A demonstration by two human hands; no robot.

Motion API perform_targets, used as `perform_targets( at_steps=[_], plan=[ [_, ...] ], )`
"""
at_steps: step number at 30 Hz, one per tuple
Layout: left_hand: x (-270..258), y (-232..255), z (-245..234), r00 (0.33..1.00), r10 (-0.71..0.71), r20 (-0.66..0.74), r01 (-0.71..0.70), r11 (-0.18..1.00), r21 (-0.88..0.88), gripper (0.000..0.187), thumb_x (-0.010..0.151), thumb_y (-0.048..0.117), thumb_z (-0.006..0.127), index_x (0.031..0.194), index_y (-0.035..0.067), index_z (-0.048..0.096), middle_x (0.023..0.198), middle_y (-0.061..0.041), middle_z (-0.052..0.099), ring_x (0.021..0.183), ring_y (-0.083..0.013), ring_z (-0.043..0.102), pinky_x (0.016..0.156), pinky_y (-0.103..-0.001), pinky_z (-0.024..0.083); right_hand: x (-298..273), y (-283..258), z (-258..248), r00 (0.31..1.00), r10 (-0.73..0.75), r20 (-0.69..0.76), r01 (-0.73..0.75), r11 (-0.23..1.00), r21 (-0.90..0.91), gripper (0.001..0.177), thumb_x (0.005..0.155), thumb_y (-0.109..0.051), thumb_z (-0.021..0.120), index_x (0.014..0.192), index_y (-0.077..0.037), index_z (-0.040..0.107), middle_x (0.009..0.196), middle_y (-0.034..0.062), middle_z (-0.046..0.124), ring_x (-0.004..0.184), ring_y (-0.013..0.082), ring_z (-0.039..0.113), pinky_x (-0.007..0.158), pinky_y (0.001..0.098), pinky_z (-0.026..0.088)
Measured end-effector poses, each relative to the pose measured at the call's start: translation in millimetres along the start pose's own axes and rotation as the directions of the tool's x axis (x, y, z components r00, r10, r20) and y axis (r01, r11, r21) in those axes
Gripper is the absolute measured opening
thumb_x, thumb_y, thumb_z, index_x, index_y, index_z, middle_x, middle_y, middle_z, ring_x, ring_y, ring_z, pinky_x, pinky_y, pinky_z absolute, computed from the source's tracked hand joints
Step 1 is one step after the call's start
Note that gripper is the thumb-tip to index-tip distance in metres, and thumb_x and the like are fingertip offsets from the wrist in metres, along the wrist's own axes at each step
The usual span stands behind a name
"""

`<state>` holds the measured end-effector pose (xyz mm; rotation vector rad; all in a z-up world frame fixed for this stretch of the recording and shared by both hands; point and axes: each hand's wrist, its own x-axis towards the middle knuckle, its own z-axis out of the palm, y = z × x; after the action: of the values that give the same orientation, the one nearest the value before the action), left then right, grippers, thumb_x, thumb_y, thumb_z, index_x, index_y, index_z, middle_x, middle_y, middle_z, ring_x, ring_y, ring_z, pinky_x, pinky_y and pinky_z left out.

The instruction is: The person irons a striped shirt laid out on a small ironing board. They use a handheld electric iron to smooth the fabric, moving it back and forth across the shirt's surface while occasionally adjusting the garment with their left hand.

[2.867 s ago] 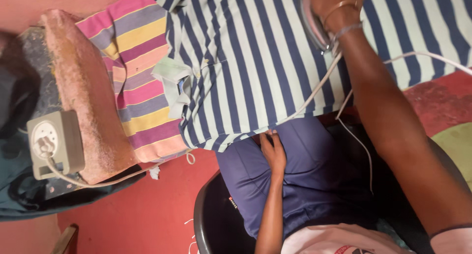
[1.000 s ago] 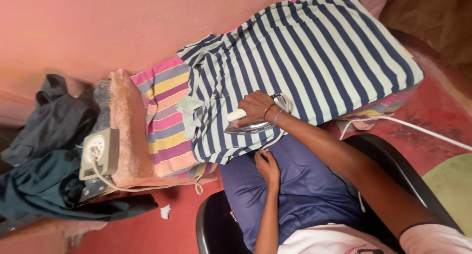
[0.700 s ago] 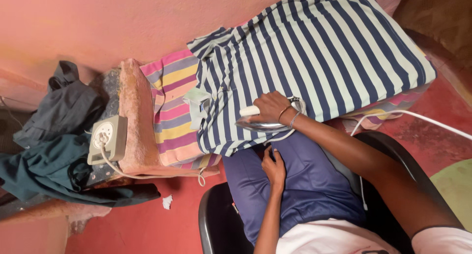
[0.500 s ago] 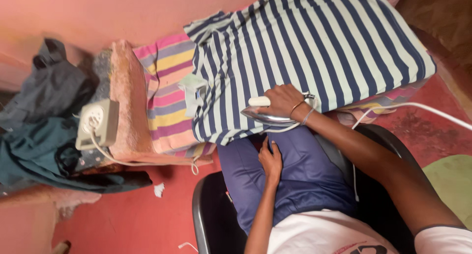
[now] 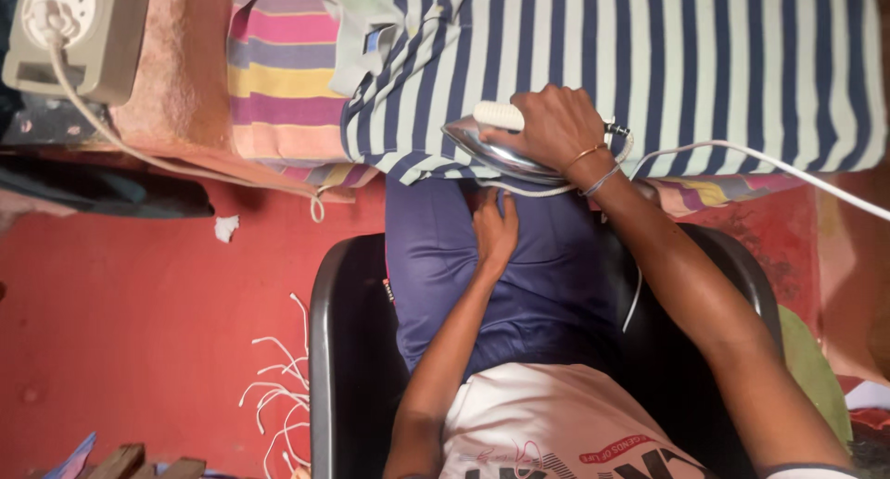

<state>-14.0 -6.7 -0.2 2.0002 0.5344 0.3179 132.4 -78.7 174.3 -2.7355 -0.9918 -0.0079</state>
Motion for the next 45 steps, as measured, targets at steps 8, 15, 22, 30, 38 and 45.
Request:
perform_targets(
  at_steps=[8, 15, 22, 30, 38, 45],
  plan=[
    [1.0, 4.8, -0.6, 0.999, -0.051, 0.006, 0.051, 0.999, 0.013, 0.04, 0.099, 0.024, 0.055, 0.124, -0.006, 0.066, 0.105, -0.034, 0.069, 0.098, -0.0516, 0.066, 0.089, -0.055, 0.05, 55.9, -38.3, 30.7, 0.99, -0.099, -0.099, 0.103, 0.994, 0.032, 0.07, 0.087, -0.072, 0.07, 0.073, -0.004, 0.075, 0.051, 0.0136, 0.062, 0.043, 0.0252, 0.062, 0.043, 0.0372, 0.047],
    [-0.2, -4.5, 2.0, 0.998, -0.05, 0.035, 0.049, 0.999, 0.007, 0.044, 0.102, 0.027, 0.053, 0.129, -0.006, 0.062, 0.114, -0.034, 0.068, 0.107, -0.051, 0.065, 0.097, -0.052, 0.048, 63.3, -39.3, 37.5, 0.984, -0.133, -0.115, 0.139, 0.989, 0.046, 0.069, 0.086, -0.072, 0.072, 0.074, -0.004, 0.075, 0.054, 0.0142, 0.063, 0.045, 0.0264, 0.063, 0.044, 0.0388, 0.048],
    [0.9, -14.6, 4.2, 0.999, -0.019, 0.048, 0.021, 0.999, -0.041, 0.043, 0.101, 0.028, 0.051, 0.127, -0.005, 0.063, 0.124, -0.031, 0.067, 0.116, -0.0487, 0.063, 0.102, -0.05, 0.046, 36.4, -17.5, 19.8, 1.0, 0.009, 0.01, -0.009, 0.998, 0.057, 0.068, 0.091, -0.072, 0.069, 0.085, -0.005, 0.079, 0.06, 0.0137, 0.068, 0.051, 0.0253, 0.068, 0.048, 0.0386, 0.053],
    [1.6, -15.8, 3.6, 0.998, -0.027, 0.064, 0.031, 0.997, -0.066, 0.043, 0.101, 0.027, 0.052, 0.129, -0.004, 0.061, 0.125, -0.03, 0.067, 0.116, -0.0482, 0.062, 0.101, -0.05, 0.046, -32.1, 51.3, -7.6, 0.907, 0.392, -0.153, -0.39, 0.92, 0.047, 0.058, 0.089, -0.06, 0.079, 0.098, -0.003, 0.08, 0.074, 0.0202, 0.073, 0.063, 0.0335, 0.072, 0.059, 0.0455, 0.057],
    [0.8, 1.2, -8.1, 0.987, -0.101, 0.127, 0.113, 0.989, -0.097, 0.036, 0.101, 0.026, 0.052, 0.125, 0.001, 0.062, 0.109, -0.028, 0.073, 0.104, -0.046, 0.069, 0.091, -0.049, 0.051, -6.2, 198.1, 24.2, 0.691, 0.562, -0.455, -0.625, 0.781, 0.016, 0.051, 0.084, -0.053, 0.08, 0.091, -0.002, 0.078, 0.077, 0.0217, 0.073, 0.069, 0.039, 0.073, 0.065, 0.0504, 0.056],
    [1.5, 5.6, -13.1, 0.975, -0.145, 0.166, 0.166, 0.979, -0.119, 0.037, 0.101, 0.024, 0.052, 0.127, -0.001, 0.06, 0.111, -0.027, 0.072, 0.105, -0.0422, 0.07, 0.091, -0.046, 0.052, 9.9, 261.9, 33.8, 0.631, 0.72, -0.289, -0.742, 0.669, 0.045, 0.043, 0.101, -0.04, 0.07, 0.106, 0.003, 0.073, 0.097, 0.0297, 0.072, 0.09, 0.0481, 0.07, 0.08, 0.0565, 0.052]
  ],
)
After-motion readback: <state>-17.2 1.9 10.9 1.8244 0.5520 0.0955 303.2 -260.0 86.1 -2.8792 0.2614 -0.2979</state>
